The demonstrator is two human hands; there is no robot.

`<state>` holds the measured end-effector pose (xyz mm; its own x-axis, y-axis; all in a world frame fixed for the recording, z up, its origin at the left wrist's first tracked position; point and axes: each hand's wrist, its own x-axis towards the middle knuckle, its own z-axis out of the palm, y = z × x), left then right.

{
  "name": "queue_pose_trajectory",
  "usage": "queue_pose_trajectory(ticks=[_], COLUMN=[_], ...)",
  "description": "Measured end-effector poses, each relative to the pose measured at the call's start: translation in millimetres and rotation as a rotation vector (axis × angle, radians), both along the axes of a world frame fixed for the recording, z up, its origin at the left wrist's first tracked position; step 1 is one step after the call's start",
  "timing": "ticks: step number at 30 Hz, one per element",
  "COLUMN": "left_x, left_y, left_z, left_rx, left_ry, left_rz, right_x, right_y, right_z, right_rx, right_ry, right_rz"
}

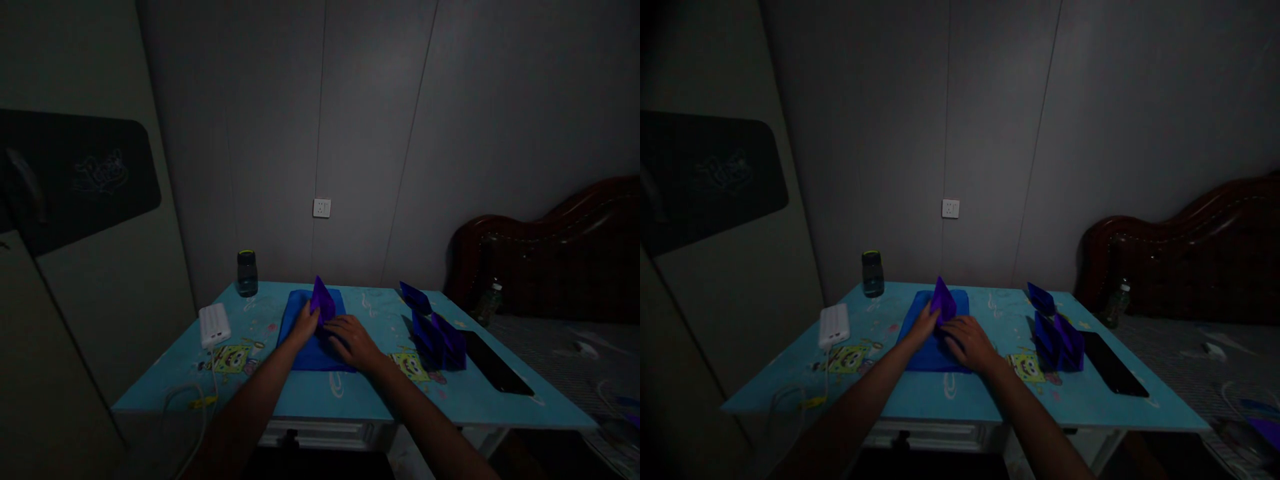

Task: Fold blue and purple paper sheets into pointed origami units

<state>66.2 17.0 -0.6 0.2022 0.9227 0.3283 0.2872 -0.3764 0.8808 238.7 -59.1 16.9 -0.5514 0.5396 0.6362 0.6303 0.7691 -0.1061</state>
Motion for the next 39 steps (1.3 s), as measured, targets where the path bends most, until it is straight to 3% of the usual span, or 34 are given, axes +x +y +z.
queue_pose_trajectory(ticks=[4, 7, 20, 29, 39], left_x=[1.8, 2.7, 4.0, 3.7, 7.0], left_y=[-2.8, -3.8, -6.4, -13.4, -18.3], left_z=[-8.8, -12.0, -18.3, -14.7, -13.2], left_rx=[-0.007, -0.017, -0.012, 0.028, 0.068], left_ry=[-0.048, -0.052, -0.106, -0.111, -0.164], left_rz=[0.014, 0.008, -0.037, -0.098, -0.190], right_x=[-13.8, -23.6, -10.9, -3.0, -3.4], right_y=[17.6, 32.0, 25.2, 29.9, 27.5], right_z=[0.6, -4.1, -20.7, -33.1, -29.0], right_rx=[-0.039, -0.055, -0.201, -0.262, -0.310], right_ry=[0.254, 0.328, 0.450, 0.423, 0.405], right_rz=[-0.304, -0.390, -0.376, -0.485, -0.547])
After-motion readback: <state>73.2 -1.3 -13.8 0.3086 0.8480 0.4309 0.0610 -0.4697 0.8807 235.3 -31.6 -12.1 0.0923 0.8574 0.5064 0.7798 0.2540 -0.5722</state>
